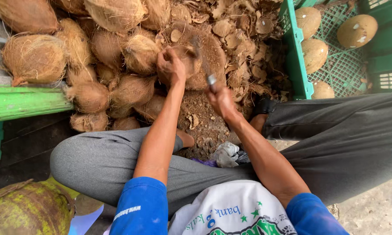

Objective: The person sits on the ground holding a coconut in one hand and a machete in the other, repeatedly striking the husk to trim it. Trimmed coconuts are placed into a green plastic crate beside the pile.

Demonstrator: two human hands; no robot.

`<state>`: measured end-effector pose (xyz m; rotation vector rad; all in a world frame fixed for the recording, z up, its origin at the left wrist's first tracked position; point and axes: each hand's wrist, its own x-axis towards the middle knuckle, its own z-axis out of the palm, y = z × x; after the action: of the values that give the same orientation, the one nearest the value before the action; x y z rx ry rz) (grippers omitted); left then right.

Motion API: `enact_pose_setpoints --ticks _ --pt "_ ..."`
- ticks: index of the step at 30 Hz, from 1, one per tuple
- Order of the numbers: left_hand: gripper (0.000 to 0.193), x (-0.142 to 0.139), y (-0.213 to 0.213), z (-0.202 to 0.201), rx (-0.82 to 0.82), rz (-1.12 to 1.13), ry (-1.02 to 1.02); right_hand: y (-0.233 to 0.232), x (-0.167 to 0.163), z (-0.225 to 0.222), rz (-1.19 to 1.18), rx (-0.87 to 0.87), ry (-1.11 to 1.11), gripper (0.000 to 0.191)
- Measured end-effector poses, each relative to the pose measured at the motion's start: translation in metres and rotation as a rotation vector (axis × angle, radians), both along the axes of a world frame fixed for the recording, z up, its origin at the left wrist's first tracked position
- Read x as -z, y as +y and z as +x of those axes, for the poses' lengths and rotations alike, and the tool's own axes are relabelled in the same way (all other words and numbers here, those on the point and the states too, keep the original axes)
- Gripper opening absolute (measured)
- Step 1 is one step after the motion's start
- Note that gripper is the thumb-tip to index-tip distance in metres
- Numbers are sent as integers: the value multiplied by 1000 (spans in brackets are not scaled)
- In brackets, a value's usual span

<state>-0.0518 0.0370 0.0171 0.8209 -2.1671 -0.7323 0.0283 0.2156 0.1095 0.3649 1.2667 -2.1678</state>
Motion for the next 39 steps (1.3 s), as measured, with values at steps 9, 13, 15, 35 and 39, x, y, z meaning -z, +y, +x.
enact_pose_setpoints --ticks 9,13,15,35,39 --pt "46 -3 10 13 33 489 -332 23 -10 -15 341 165 665 36" --pt "48 -10 14 24 232 351 -92 12 0 -9 433 -58 142 18" --pt "49 -7 11 26 309 204 -124 16 2 -12 798 -441 185 20" --pt "75 -22 2 11 1 937 -232 21 95 9 751 -352 440 28" --pt "55 -42 5 7 10 927 -338 29 87 19 731 -333 472 14"
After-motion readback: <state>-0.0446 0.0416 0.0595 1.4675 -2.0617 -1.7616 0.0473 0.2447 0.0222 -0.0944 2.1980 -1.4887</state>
